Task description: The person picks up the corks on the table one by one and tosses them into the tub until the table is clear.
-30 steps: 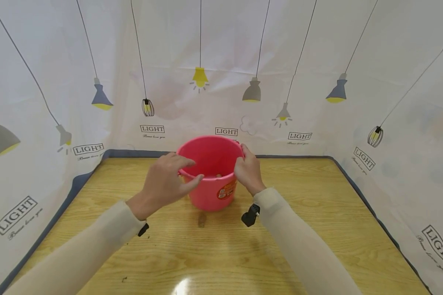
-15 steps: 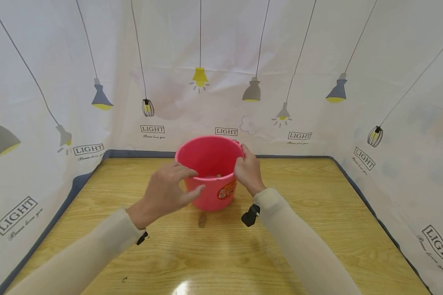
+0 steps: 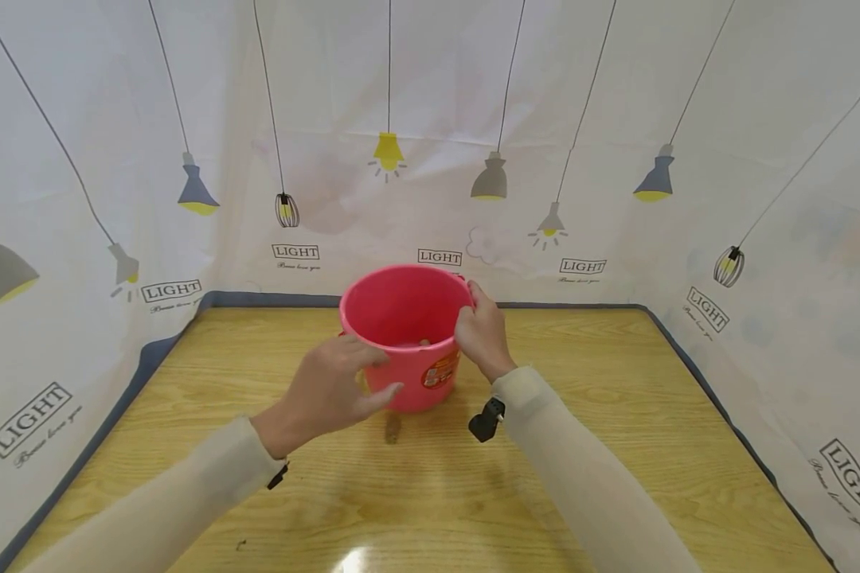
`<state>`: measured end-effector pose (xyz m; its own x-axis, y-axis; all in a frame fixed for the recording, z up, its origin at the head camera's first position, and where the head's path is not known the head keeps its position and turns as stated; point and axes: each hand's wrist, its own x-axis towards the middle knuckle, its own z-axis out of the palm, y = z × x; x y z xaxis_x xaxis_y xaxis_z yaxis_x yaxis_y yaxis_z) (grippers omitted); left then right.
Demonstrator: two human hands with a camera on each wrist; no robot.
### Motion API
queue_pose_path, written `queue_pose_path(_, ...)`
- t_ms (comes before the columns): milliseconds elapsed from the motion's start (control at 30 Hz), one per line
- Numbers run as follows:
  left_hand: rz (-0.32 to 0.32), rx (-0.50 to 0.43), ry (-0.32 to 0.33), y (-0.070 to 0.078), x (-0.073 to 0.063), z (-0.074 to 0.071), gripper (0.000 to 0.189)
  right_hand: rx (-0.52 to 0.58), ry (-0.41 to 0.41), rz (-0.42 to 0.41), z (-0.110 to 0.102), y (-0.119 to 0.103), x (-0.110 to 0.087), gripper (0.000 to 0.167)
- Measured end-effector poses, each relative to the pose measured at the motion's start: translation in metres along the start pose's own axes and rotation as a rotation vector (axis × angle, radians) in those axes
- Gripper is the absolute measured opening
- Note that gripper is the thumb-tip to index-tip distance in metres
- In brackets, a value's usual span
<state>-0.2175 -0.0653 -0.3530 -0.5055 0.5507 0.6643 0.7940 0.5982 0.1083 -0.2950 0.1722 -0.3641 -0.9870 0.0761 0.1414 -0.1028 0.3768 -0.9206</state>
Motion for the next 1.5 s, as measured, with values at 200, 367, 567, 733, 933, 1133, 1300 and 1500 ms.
queue_pose_path(200, 0.009, 0.007, -0.029, -0.003, -0.007, 0.008, 0.037, -0.006, 0.001, 0.000, 0.000, 0.001, -0.001, 0.056)
queue_pose_path(367, -0.003, 0.006, -0.062, -0.005, -0.013, 0.012, 0.034, -0.014, 0.003, 0.005, 0.000, 0.000, -0.002, 0.056)
queue_pose_path(567, -0.020, 0.007, -0.111, -0.009, -0.021, 0.018, 0.037, -0.007, 0.003, 0.003, 0.001, 0.000, -0.003, 0.056)
queue_pose_path(733, -0.009, -0.024, -0.128, -0.012, -0.026, 0.023, 0.035, -0.003, -0.003, -0.011, 0.001, 0.001, -0.003, 0.057)
queue_pose_path(933, -0.009, -0.008, -0.195, -0.016, -0.034, 0.030, 0.035, 0.000, -0.010, -0.019, 0.001, 0.002, -0.003, 0.058)
queue_pose_path(1133, -0.013, 0.014, -0.290, -0.018, -0.042, 0.038, 0.041, 0.008, -0.016, -0.020, 0.000, 0.002, -0.004, 0.058)
queue_pose_path(1300, 0.008, 0.011, -0.315, -0.019, -0.048, 0.045, 0.027, 0.012, -0.017, -0.012, 0.000, 0.002, -0.004, 0.058)
queue_pose_path(1500, 0.015, 0.015, -0.355, -0.024, -0.052, 0.052, 0.026, 0.014, -0.013, -0.017, 0.001, 0.002, -0.004, 0.057)
